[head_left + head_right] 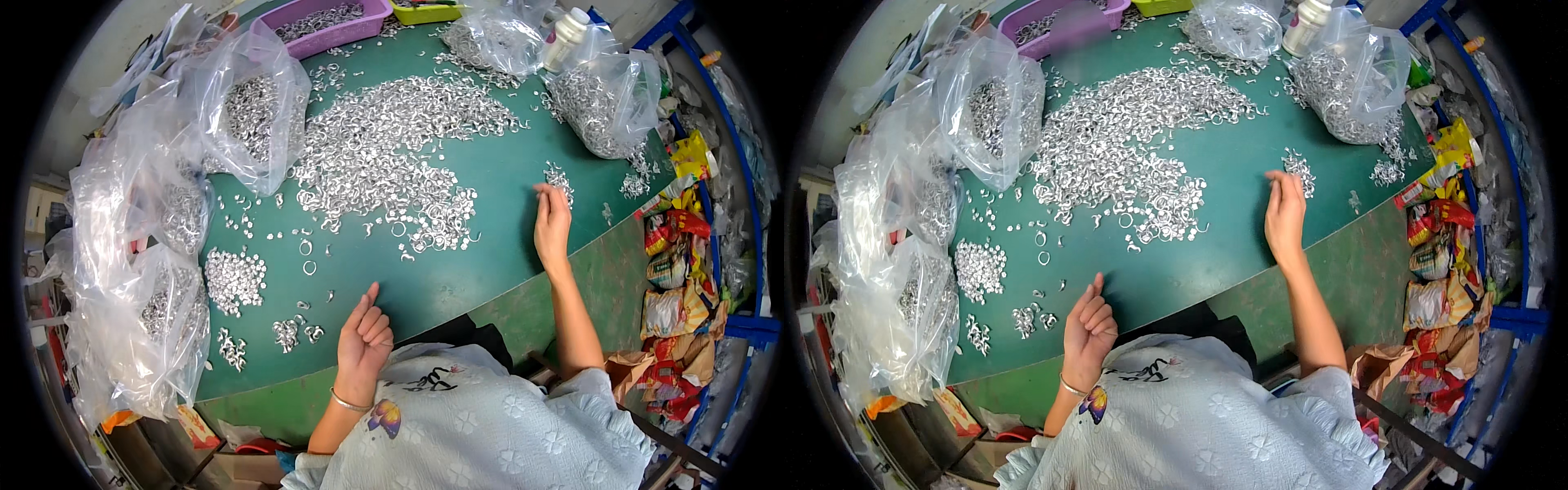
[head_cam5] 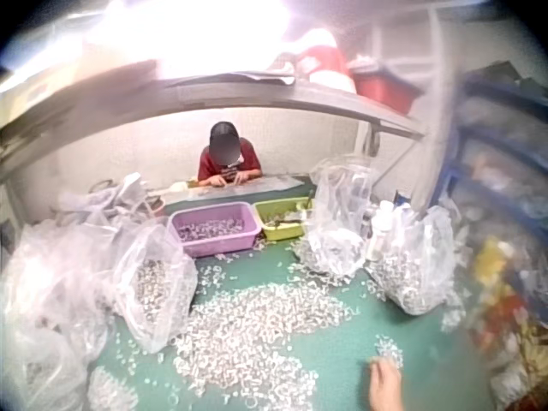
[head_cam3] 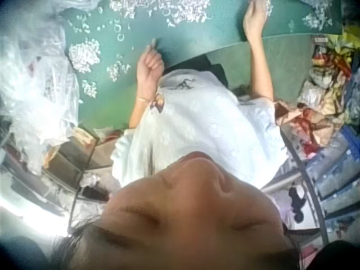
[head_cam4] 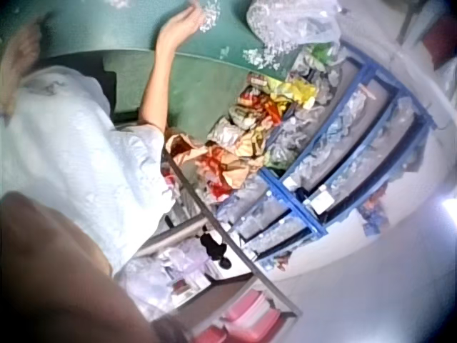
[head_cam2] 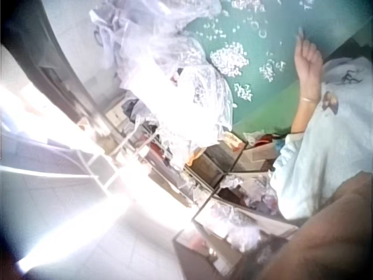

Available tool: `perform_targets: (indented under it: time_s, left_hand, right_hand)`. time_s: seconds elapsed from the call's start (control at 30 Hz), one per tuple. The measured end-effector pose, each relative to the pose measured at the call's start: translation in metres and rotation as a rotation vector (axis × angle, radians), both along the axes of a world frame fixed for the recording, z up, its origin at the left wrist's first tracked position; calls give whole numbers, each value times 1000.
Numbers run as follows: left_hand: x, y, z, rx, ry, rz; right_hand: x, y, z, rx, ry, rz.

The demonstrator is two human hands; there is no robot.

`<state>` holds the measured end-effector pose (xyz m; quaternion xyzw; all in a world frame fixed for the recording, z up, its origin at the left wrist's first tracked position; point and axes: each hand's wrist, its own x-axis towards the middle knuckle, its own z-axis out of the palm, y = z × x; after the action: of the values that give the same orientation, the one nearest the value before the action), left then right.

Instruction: The person sorts small metal rings and circular components on a green table by hand, picking up individual pieces from a large pile and grouping similar items together or moving them into bags.

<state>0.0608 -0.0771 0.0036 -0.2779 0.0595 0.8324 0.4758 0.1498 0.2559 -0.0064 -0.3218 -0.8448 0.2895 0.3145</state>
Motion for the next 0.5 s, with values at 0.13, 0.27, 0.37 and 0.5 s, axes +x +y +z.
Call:
perform_targets:
  time_s: [0.13,0.27,0.37,0.5]
  left_hand:
    - [3,-1,3,-53,44,29]
    - [-1,-10,4,-37,76,92]
    - [-2,-10,16,27,118,182]
    - [-2,-18,20,4,169,232]
  right_hand:
    - [-16,26,-7,585,-242,159]
    - [-6,44,-11,707,-406,69]
    - [-4,44,-13,798,-439,-45]
    - [-13,2,1,703,-284,51]
